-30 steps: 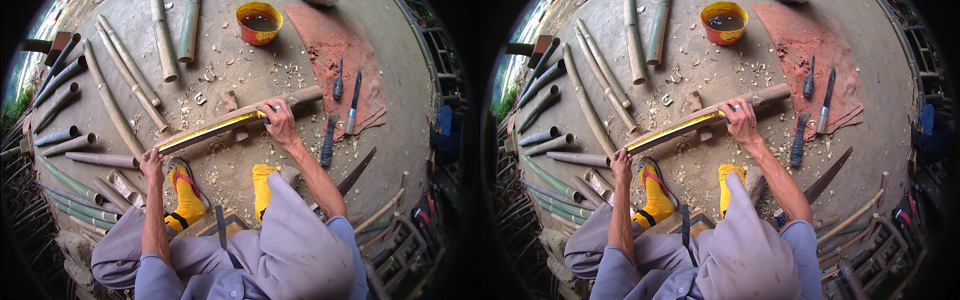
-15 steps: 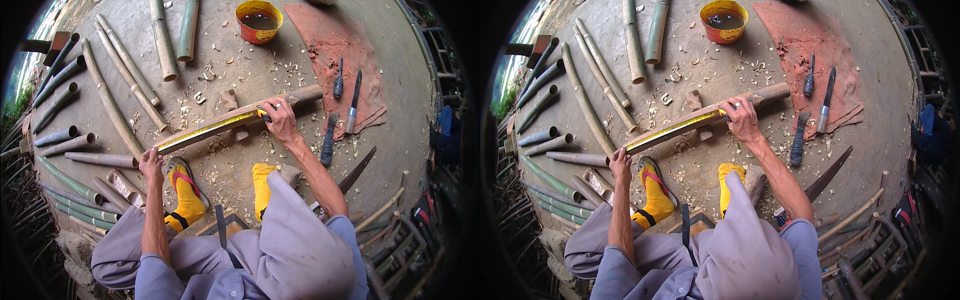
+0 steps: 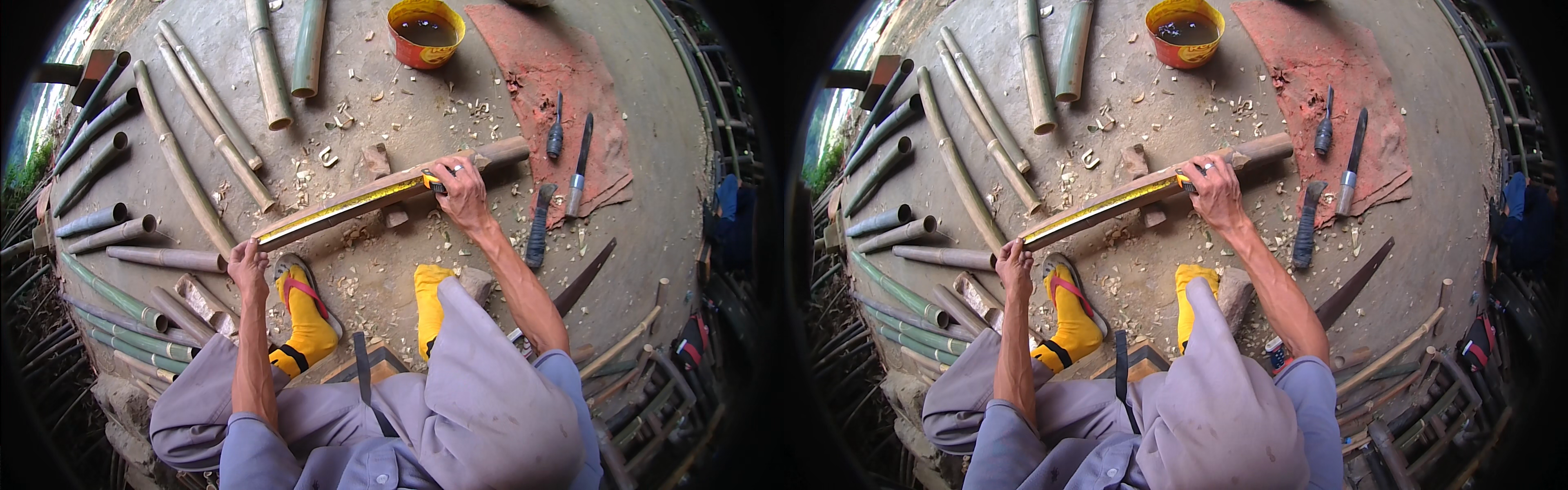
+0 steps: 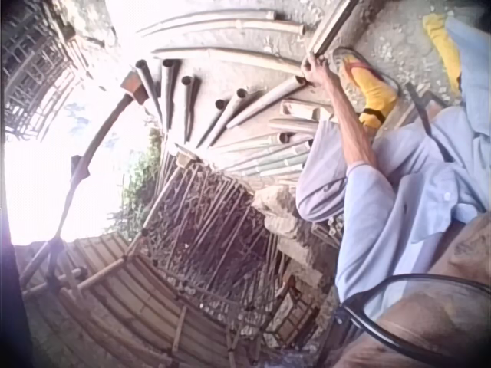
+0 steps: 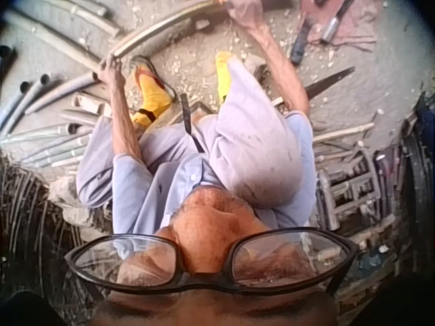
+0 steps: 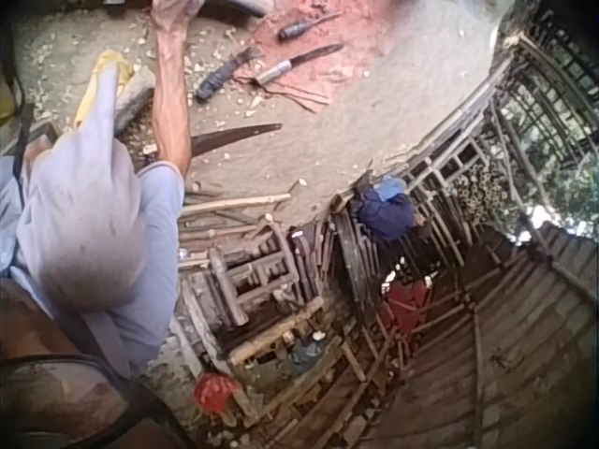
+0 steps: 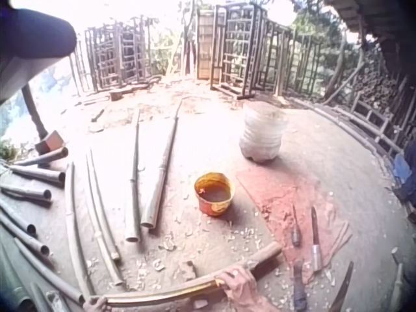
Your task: The person measures bamboo poles with a tape measure, marks and carves notches using a knife, saws pieces to length, and fits a pole into a hole in another bamboo section.
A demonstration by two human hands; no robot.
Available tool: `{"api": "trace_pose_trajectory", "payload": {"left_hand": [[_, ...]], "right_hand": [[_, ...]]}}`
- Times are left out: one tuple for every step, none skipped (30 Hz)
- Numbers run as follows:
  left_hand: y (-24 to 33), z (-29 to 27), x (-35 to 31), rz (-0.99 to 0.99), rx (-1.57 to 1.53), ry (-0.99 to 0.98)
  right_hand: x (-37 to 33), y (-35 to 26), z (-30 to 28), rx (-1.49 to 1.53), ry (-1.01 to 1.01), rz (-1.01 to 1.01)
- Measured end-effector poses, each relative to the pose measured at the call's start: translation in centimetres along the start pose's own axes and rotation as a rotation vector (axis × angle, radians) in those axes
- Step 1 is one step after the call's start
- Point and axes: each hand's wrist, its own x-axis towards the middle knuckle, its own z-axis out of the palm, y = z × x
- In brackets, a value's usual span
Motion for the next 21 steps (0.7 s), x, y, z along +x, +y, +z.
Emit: {"api": "trace_pose_trajectory", "payload": {"left_hand": [[0.0, 0.0, 0.0, 0.001, 0.001, 0.000], [0.0, 0.0, 0.0, 0.005, 0.003, -0.001], [0.0, 0.0, 0.0, 0.009, 0.006, -0.003], [0.0, 0.0, -0.1, 0.013, 0.008, -0.004], [0.1, 0.1, 0.0, 0.007, 0.004, 0.008], [0.1, 0.3, 0.0, 0.000, -0.001, 0.019], [0.1, 0.4, 0.0, -0.007, -0.005, 0.030], [0.1, 0.2, 0.2, -0.005, -0.004, 0.056], [0.0, -0.1, 0.5, -0.004, -0.003, 0.082], [0.1, -0.5, 0.7, -0.003, -0.002, 0.108], [-0.1, -1.3, 1.2, 0.034, -0.018, 0.167], [-0.2, -2.2, 1.6, 0.071, -0.034, 0.220], [-0.4, -2.9, 1.8, 0.109, -0.050, 0.275], [-0.4, -2.7, 1.4, 0.167, -0.035, 0.233], [-0.3, -1.6, 0.2, 0.222, -0.019, 0.185], [-0.3, -0.3, -0.9, 0.277, -0.003, 0.136], [-0.5, 1.3, -2.7, 0.347, 0.061, 0.010], [-0.2, 3.8, -4.9, 0.341, 0.122, -0.101], [-0.3, 5.7, -6.8, 0.316, 0.166, -0.205], [-1.6, 7.0, -7.5, 0.328, 0.221, -0.309], [-1.7, 8.7, -8.7, 0.370, 0.370, -0.412]], "right_hand": [[0.0, 0.0, 0.0, 0.005, 0.001, -0.002], [0.0, 0.0, 0.0, 0.009, 0.002, -0.004], [-0.1, 0.1, 0.0, 0.013, 0.003, -0.006], [-0.1, 0.1, 0.0, 0.011, 0.003, -0.006], [-0.1, 0.2, 0.0, 0.009, 0.005, -0.006], [-0.1, 0.2, 0.0, 0.006, 0.006, -0.006], [-0.2, 0.2, 0.0, 0.013, 0.009, -0.010], [-0.2, 0.0, 0.0, 0.025, 0.013, -0.018], [-0.3, -0.3, -0.1, 0.037, 0.016, -0.025], [-0.6, -0.8, -0.2, 0.092, -0.007, -0.036], [-0.8, -2.1, -0.6, 0.150, -0.031, -0.049], [-1.3, -3.4, -0.9, 0.203, -0.053, -0.060], [-1.9, -4.6, -0.7, 0.235, -0.073, -0.072], [-2.9, -5.8, -0.4, 0.263, -0.094, -0.079], [-4.0, -6.5, -0.1, 0.295, -0.132, -0.059], [-5.1, -7.0, 0.4, 0.323, -0.146, -0.041], [-6.0, -7.8, 1.3, 0.351, -0.158, 0.022], [-6.7, -8.5, 1.8, 0.373, -0.169, 0.088], [-7.0, -9.3, 2.2, 0.407, -0.165, 0.135], [-7.3, -10.1, 2.3, 0.432, -0.159, 0.184], [-7.6, -10.4, 2.2, 0.452, -0.151, 0.241]]}}
